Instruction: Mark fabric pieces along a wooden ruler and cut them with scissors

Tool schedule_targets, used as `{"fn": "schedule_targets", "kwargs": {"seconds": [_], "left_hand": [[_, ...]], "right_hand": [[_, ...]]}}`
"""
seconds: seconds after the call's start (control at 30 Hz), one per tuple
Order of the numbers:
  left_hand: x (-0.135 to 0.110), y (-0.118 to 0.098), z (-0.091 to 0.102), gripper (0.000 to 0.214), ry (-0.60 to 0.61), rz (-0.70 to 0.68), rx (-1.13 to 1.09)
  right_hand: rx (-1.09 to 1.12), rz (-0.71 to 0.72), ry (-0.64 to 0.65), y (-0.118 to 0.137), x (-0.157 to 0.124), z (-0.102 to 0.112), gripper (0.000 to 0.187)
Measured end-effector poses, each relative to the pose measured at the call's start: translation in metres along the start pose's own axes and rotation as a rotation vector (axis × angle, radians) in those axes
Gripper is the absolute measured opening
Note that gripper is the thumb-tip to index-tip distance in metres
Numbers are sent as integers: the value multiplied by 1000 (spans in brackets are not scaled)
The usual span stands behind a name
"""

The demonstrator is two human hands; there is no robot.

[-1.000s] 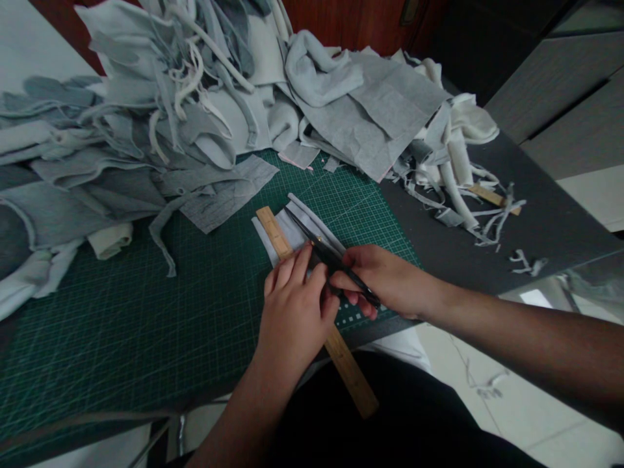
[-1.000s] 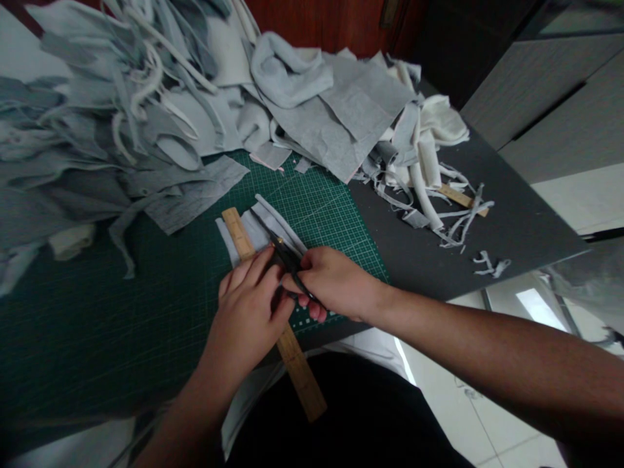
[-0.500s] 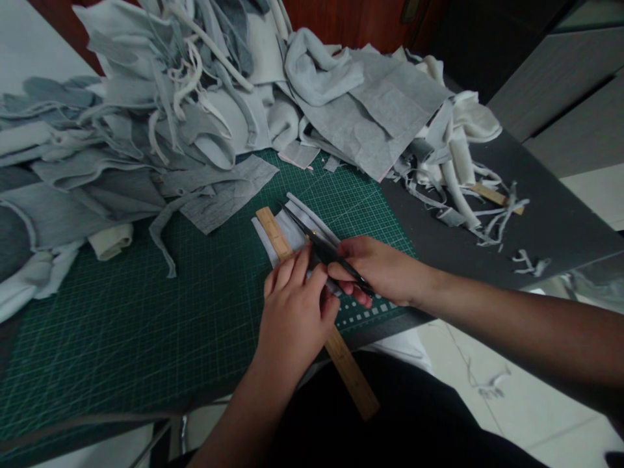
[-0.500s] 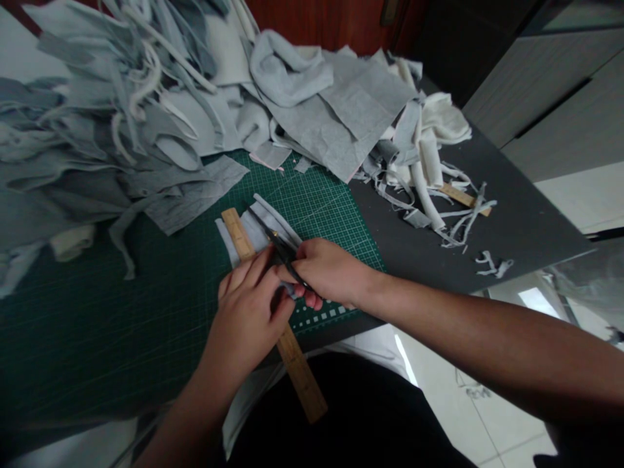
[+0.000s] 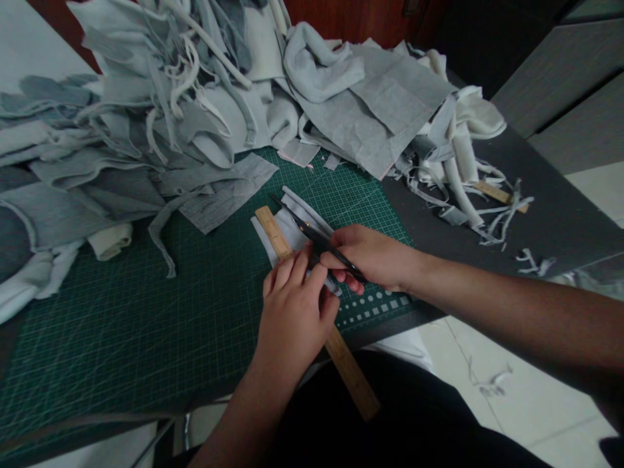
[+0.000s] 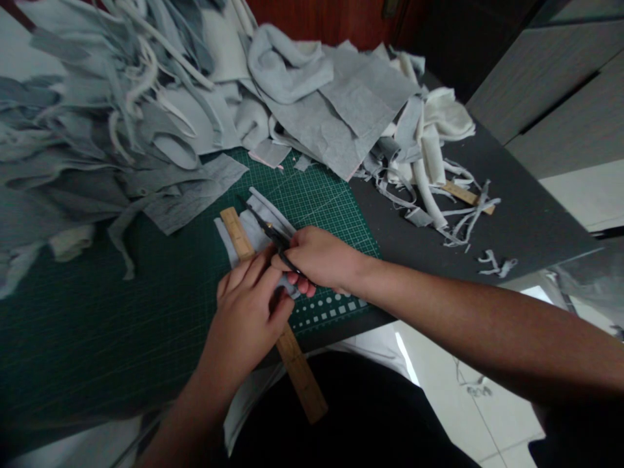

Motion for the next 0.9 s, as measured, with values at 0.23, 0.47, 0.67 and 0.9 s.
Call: {"fn": "schedule_targets", "kwargs": {"seconds": [0.23, 0.47, 0.67, 0.9], "left_hand": [[0, 0, 0, 21, 7, 11, -5], [-11, 10, 6, 23, 12, 59, 10], [-16, 25, 15, 23, -5, 187, 29], [-19, 87, 53, 26, -158, 434, -32]], "right_hand": [[54, 27, -11, 6, 2, 2, 20], [64, -24, -33, 7, -30, 13, 21], [4, -69, -40, -7, -58, 29, 24], [-446, 29, -224, -6, -95, 65, 19]]}}
Point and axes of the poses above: each hand's wrist, its own x-axis towards the middle knuckle, its own z-axis out of the back of the hand, y = z × x, the point moved 9 cm from there along x, towards the middle knuckle, and after that the axes turned 6 degrees about y, right-handed, at the moved point
